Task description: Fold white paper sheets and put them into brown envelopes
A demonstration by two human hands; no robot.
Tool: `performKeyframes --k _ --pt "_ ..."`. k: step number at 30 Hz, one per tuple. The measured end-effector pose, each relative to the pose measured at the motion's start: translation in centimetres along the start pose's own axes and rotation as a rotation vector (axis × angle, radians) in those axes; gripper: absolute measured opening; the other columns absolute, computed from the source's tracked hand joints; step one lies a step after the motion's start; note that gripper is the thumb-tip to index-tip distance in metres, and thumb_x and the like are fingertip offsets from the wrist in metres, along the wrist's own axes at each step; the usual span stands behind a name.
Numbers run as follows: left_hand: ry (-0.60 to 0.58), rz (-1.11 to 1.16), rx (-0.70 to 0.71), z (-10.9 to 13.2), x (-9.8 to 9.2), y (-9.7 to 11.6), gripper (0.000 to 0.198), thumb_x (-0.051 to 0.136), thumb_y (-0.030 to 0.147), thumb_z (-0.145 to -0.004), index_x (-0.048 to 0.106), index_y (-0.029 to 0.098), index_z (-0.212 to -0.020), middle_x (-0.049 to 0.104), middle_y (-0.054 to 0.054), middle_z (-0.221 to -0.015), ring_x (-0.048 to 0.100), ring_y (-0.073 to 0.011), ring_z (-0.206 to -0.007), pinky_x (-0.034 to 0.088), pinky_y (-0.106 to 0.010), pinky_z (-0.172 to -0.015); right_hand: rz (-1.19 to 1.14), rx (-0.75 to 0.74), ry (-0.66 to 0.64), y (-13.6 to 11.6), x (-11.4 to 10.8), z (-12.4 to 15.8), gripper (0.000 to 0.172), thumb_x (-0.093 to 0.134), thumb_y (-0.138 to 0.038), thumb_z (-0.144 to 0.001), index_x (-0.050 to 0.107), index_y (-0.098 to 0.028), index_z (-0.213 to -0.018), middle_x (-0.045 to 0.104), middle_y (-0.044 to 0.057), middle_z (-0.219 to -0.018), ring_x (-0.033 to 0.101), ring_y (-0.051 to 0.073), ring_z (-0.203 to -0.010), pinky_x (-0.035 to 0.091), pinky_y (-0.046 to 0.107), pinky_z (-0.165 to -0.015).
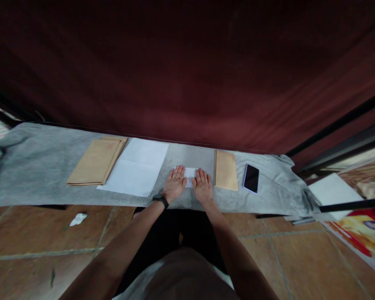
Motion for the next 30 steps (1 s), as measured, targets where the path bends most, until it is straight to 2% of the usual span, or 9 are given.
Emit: performKeyframes --k 8,15,22,25,30 --pt "0.028 -0.032 -0.104 0.4 -0.1 -0.9 0.065 0.023 0.044 -0.102 0.03 0.006 -0.155 0.031 -0.016 -0.162 0.024 -0.0265 -0.152 0.019 -0.045 -0.124 0.075 0.056 -0.053 0.0 0.1 -0.1 0.056 0.034 -0.039 -0.105 0.037 -0.009 -0.153 0.036 0.018 -0.159 0.035 0.028 -0.146 0.026 0.047 -0.119" --pt "-0.035 -0.079 -0.121 0.7 -0.9 -0.6 0.068 0.022 0.045 -0.103 0.032 0.001 -0.153 0.03 -0.019 -0.161 0.024 -0.0275 -0.152 0.018 -0.044 -0.125 0.055 0.056 -0.015 -0.1 0.1 -0.1 0.056 0.037 -0.039 -0.105 0.039 -0.009 -0.152 0.04 0.019 -0.156 0.036 0.029 -0.145 0.026 0.049 -0.118" --pt "-0.071 -0.104 -0.14 0.7 -1.2 -0.4 0.065 0.022 0.042 -0.103 0.031 0.002 -0.154 0.028 -0.017 -0.162 0.019 -0.0263 -0.153 0.013 -0.044 -0.125 0.037 0.064 -0.047 0.1 0.3 -0.2 0.056 0.035 -0.04 -0.105 0.039 -0.01 -0.152 0.038 0.018 -0.158 0.033 0.028 -0.147 0.023 0.048 -0.119" --pt "-0.077 -0.085 -0.15 0.1 -1.6 0.2 0.063 0.022 0.04 -0.103 0.036 0.003 -0.152 0.032 -0.018 -0.161 0.019 -0.028 -0.153 0.012 -0.049 -0.125 0.03 0.069 -0.056 0.1 0.1 -0.2 0.056 0.035 -0.041 -0.105 0.039 -0.01 -0.152 0.038 0.017 -0.158 0.033 0.028 -0.146 0.023 0.048 -0.119" --pt "-0.089 0.011 -0.005 -0.9 -1.5 2.7 0.059 0.018 0.039 -0.105 0.042 0.011 -0.151 0.037 -0.011 -0.159 0.022 -0.0236 -0.152 0.016 -0.047 -0.125 0.029 0.067 -0.063 0.0 -0.2 -0.2 0.054 0.036 -0.036 -0.104 0.04 -0.01 -0.151 0.037 0.018 -0.158 0.033 0.029 -0.146 0.024 0.048 -0.118"
Point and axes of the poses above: each hand's wrist, its own z-axis away from the middle knuckle, its own x-axis out of the palm, y = z × x, the point moved 3 cm from there along -z, towards the middle knuckle
